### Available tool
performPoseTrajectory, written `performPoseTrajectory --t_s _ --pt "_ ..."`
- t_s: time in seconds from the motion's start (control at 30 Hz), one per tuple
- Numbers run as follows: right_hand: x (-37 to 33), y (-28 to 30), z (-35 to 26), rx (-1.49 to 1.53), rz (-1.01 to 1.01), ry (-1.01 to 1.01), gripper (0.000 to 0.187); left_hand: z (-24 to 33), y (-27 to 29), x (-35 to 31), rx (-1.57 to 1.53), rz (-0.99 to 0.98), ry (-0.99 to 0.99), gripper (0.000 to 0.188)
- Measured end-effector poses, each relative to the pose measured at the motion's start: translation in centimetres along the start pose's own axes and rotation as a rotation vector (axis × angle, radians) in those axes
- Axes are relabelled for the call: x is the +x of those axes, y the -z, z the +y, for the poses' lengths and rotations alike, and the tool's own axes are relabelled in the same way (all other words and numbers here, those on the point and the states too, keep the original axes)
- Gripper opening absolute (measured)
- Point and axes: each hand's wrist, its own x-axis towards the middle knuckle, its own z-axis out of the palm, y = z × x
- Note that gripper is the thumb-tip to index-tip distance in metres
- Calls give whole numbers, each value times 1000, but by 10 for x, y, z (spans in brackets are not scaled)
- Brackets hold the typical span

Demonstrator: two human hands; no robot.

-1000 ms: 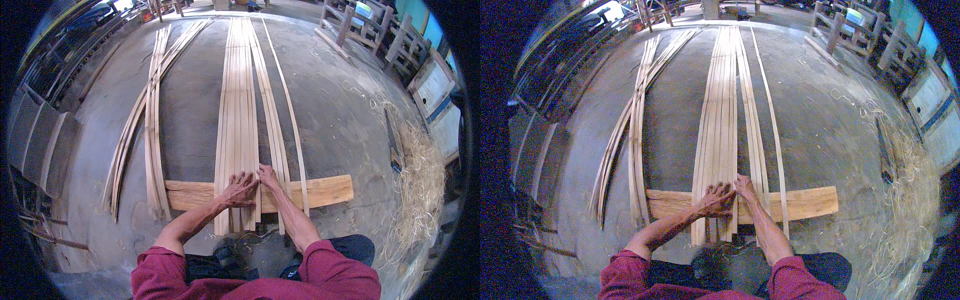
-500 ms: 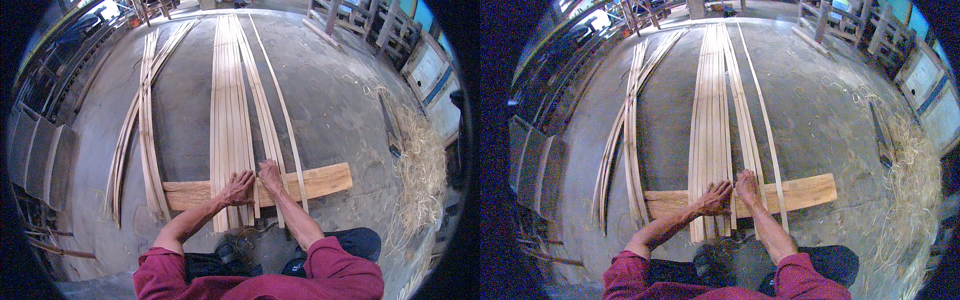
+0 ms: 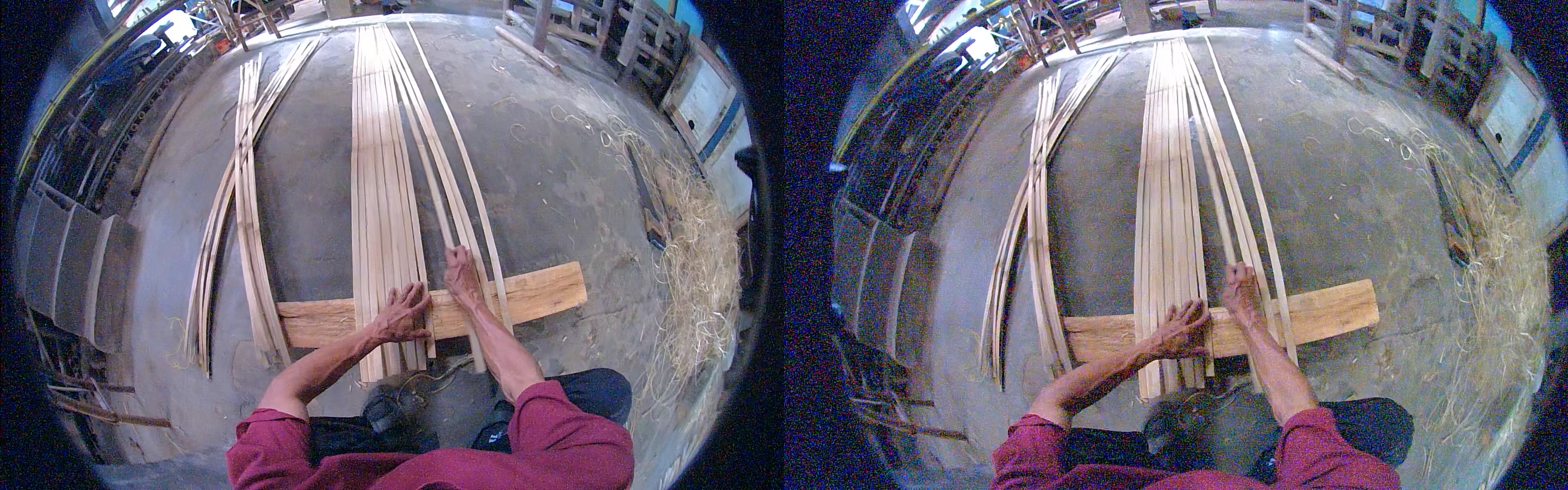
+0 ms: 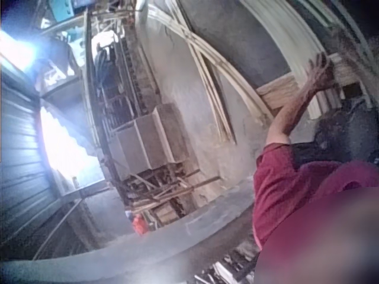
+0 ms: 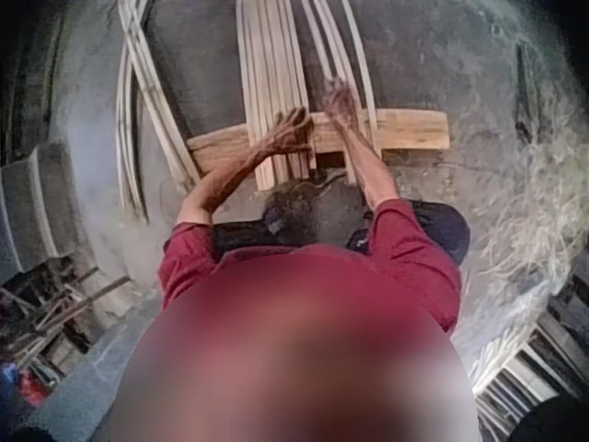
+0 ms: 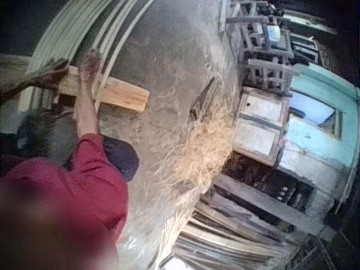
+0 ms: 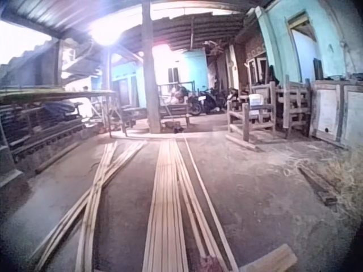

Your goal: The person arranges thin wooden strips side by side on a wooden plank placed on the floor. They repeatedly adjust the alignment of the strips with both hands to form a neat, parallel layout.

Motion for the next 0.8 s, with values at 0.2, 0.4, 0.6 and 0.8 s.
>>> performPoseTrajectory --t_s 0.2,0.4,0.6,0.8 --pt "-5 -29 -14 270 170 -284 44 8 6 4 -32 27 58 79" --pt "5 5 20 211 210 -361 36 31 6 37 -812 186 223 63" --pt "-4 14 28 23 62 -274 41 27 -10 78 -768 196 232 61" --pt "-3 -2 56 403 -7 -495 35 12 -20 121 -816 466 341 53"
